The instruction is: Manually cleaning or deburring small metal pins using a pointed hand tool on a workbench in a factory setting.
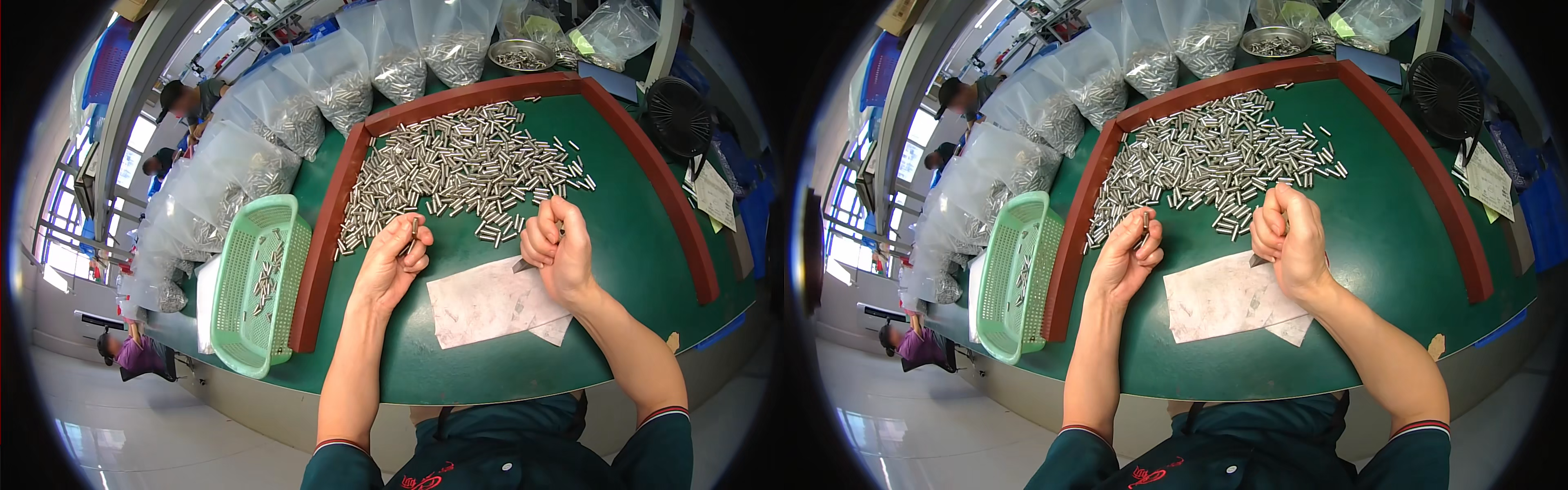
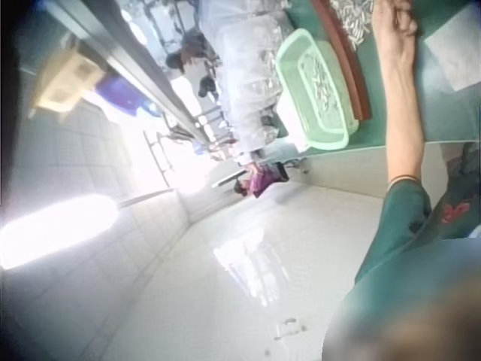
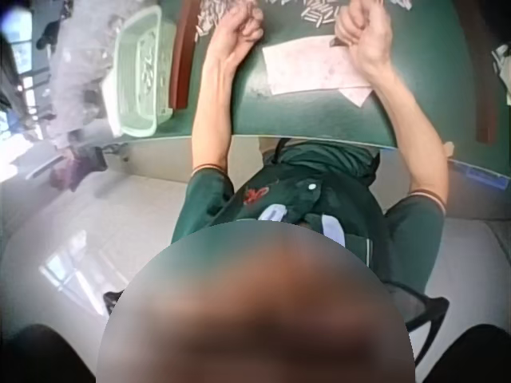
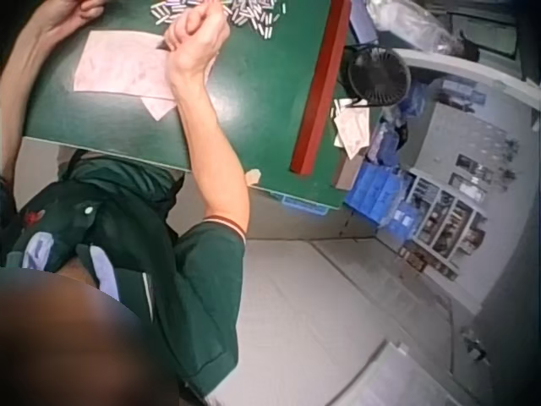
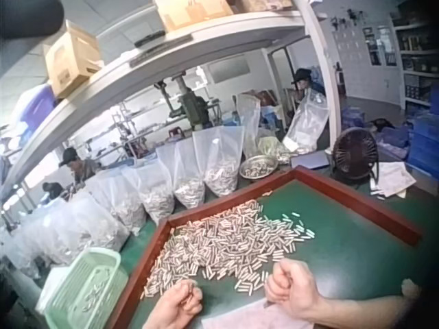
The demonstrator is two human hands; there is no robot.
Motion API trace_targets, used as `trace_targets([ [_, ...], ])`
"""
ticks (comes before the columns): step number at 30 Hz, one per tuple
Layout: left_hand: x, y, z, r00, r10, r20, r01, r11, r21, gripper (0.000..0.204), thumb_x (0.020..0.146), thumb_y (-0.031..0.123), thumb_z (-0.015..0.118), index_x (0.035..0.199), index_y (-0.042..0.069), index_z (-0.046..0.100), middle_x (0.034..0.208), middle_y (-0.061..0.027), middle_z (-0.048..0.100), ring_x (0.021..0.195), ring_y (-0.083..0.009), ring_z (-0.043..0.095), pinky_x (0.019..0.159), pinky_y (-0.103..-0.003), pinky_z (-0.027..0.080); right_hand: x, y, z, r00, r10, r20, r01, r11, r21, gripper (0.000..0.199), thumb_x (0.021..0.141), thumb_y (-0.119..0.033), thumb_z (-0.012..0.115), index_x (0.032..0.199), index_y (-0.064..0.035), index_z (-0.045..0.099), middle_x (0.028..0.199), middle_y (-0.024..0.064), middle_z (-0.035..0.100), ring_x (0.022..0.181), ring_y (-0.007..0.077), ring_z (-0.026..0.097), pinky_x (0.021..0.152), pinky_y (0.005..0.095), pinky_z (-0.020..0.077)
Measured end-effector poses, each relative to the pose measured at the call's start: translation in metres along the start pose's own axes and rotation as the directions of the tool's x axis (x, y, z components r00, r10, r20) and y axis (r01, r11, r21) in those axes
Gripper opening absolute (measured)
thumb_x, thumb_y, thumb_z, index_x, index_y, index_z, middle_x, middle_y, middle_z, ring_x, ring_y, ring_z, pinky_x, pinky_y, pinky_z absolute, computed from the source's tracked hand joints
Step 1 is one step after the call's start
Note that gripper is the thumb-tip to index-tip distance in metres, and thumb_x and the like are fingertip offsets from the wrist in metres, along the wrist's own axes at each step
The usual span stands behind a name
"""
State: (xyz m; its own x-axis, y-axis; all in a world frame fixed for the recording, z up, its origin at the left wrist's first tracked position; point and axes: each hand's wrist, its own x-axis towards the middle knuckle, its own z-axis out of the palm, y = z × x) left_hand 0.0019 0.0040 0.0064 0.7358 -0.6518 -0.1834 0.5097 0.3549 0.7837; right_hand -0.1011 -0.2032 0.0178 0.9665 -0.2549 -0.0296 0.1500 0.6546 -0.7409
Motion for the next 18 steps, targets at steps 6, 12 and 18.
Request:
trace_targets([
  [6, -0.002, 0.015, -0.014, 0.96, 0.16, -0.229, -0.183, 0.98, -0.082, 0.032, 0.089, 0.035, 0.044, 0.078, 0.005, 0.051, 0.069, -0.0057, 0.048, 0.053, -0.009, 0.035, 0.046, -0.02, 0.029, 0.0, 0.0, 0.001, 1.0, 0.002, -0.007, -0.002, 1.0, 0.0, 0.038, 0.088, -0.027, 0.031, 0.053, -0.0114, 0.027, 0.042, -0.0024, 0.024, 0.038, 0.0069, 0.017, 0.037, 0.0234, 0.0161],
  [12, 0.005, 0.02, -0.021, 0.816, 0.511, -0.269, -0.157, 0.645, 0.748, 0.026, 0.087, 0.024, 0.052, 0.074, 0.002, 0.055, 0.051, 0.0058, 0.036, 0.043, -0.0049, 0.03, 0.041, -0.022, 0.026, 0.0, -0.001, 0.0, 1.0, -0.009, 0.001, 0.009, 1.0, -0.012, 0.038, 0.088, -0.026, 0.031, 0.053, -0.0115, 0.026, 0.042, -0.0024, 0.023, 0.038, 0.0067, 0.017, 0.037, 0.0233, 0.0158],
  [18, 0.016, 0.005, -0.016, 0.76, 0.65, -0.002, 0.115, -0.132, 0.985, 0.015, 0.073, 0.017, 0.065, 0.076, 0.004, 0.059, 0.049, -0.0109, 0.051, 0.045, -0.0264, 0.05, 0.046, -0.037, 0.039, 0.001, 0.001, 0.0, 1.0, -0.016, -0.007, 0.016, 1.0, -0.005, 0.038, 0.088, -0.026, 0.03, 0.053, -0.0116, 0.026, 0.042, -0.0025, 0.023, 0.038, 0.0066, 0.016, 0.036, 0.0233, 0.0155],
])
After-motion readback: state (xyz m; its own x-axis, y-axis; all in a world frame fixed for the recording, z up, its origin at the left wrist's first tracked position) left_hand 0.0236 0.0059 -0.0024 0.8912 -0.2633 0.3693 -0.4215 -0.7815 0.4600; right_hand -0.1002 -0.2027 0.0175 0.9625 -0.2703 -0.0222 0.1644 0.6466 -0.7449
